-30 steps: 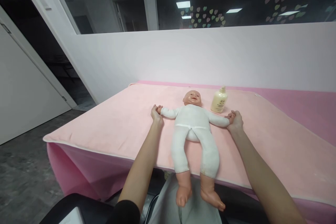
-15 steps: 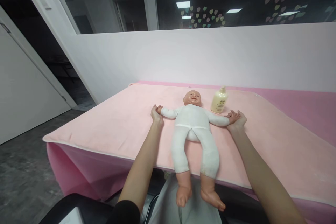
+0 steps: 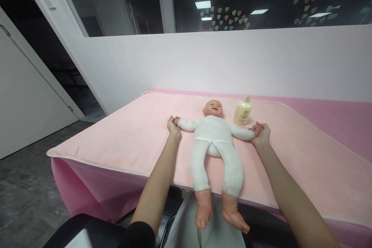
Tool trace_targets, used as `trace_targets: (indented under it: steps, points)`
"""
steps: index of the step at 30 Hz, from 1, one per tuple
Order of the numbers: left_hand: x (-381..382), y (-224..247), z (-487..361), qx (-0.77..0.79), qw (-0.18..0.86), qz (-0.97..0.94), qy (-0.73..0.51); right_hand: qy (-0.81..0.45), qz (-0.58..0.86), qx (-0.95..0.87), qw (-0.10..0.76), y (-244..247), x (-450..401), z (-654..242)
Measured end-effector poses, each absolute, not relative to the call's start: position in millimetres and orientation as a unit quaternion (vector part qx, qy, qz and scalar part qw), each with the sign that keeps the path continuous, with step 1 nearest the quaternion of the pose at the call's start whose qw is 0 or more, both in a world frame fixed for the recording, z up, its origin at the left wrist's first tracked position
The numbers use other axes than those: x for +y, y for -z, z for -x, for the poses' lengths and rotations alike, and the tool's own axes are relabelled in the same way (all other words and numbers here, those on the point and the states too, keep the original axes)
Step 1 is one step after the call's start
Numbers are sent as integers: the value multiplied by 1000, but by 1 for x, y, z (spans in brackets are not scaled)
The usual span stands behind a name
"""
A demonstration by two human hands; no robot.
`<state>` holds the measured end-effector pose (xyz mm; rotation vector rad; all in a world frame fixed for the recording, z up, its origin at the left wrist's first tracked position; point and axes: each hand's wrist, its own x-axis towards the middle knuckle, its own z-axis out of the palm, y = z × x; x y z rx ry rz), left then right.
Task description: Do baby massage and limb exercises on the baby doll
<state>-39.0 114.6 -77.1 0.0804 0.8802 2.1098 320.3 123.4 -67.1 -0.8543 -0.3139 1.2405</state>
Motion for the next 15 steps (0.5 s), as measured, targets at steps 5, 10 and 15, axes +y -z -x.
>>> trace_targets:
  steps: [5,10,15]
  points:
    - [114,77,39,350,415,-33,-839,-561,408,-103,713,62,121,-317]
    - [114,77,39,350,414,-37,-839,-559,425,-104,704,58,119,-313]
    - [114,79,39,348,413,-38,-841,-552,438,-102,702,58,118,-312]
